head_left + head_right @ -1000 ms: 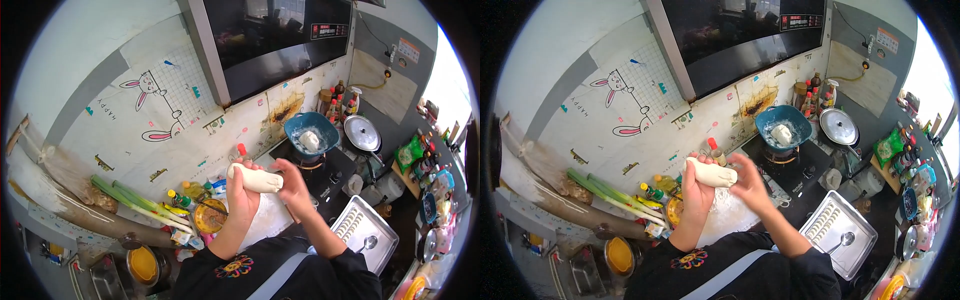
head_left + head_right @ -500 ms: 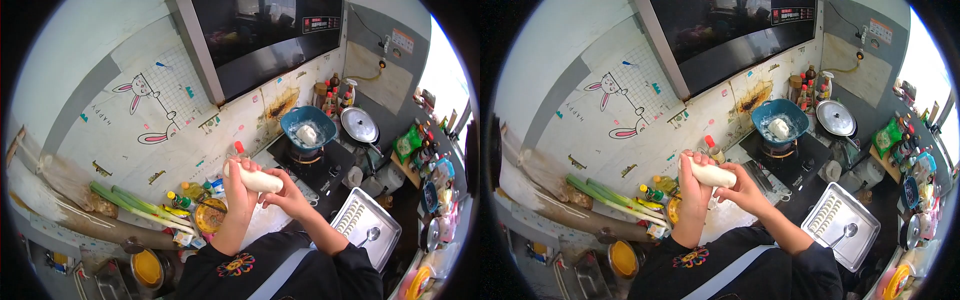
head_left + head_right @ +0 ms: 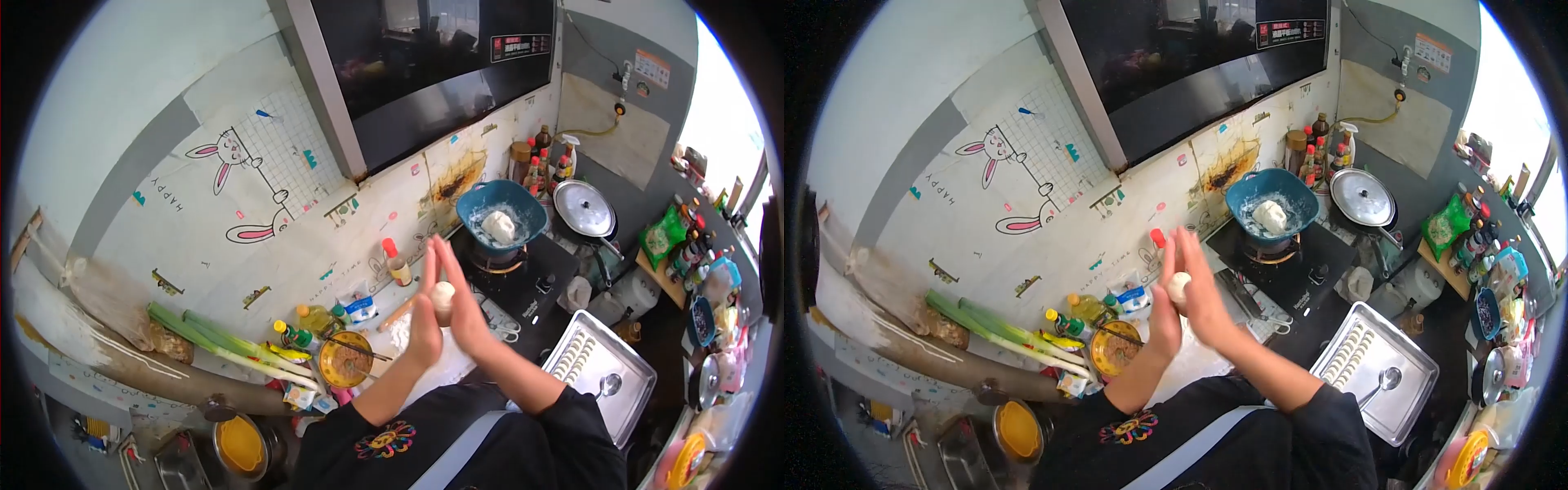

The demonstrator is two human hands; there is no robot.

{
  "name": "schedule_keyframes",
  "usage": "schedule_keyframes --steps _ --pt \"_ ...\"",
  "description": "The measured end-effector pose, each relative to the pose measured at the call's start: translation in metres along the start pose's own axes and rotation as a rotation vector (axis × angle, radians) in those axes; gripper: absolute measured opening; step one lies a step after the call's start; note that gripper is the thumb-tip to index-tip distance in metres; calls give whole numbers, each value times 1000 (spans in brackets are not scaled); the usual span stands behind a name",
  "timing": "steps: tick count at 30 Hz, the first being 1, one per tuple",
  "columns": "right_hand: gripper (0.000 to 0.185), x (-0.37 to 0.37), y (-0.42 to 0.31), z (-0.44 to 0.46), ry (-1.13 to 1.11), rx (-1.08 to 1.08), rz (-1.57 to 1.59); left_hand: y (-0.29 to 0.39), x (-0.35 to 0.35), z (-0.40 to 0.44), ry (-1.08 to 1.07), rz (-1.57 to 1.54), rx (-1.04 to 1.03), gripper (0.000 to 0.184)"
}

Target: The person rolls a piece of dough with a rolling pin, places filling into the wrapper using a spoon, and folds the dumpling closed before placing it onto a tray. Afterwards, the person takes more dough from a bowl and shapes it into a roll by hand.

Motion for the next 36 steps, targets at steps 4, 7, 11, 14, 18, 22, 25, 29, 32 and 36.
schedule_keyframes --steps 4,7,11,14,18,22,25,29,32,36 --pt "70 12 -2 26 -15 98 -239 -1 -8 -13 5 -20 -34 86" --pt "75 -9 -22 9 -48 177 -432 22 -3 3 26 -113 -106 87" --pt "82 -39 -50 -27 -8 255 -274 26 28 25 123 -59 -49 87" --pt "73 -11 -49 5 -81 118 -239 22 8 -3 -23 -145 -16 84" --pt "79 3 -27 27 -61 31 -31 29 -5 -26 -82 110 -116 97" --pt "92 -28 -39 -14 -128 114 -149 22 25 8 69 -55 -95 94" --pt "102 -47 -48 -38 -133 292 -229 26 38 22 139 -70 -46 92" --pt "85 -16 -46 7 -164 -28 -220 26 13 -8 -114 -59 -111 91" --pt "97 2 -24 35 8 -112 239 27 -5 -31 -190 102 -180 92" --pt "81 -23 -39 3 -111 -1 -220 14 16 -5 19 -88 -74 95"
Point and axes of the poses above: each hand's wrist, its own z-axis towards the middle knuckle, its own x-axis out of the back of the hand, y = z × x, the point moved 4 cm from there along z, towards the middle knuckle, and after that the axes turned 1 degree about x, right-handed, at the moved point
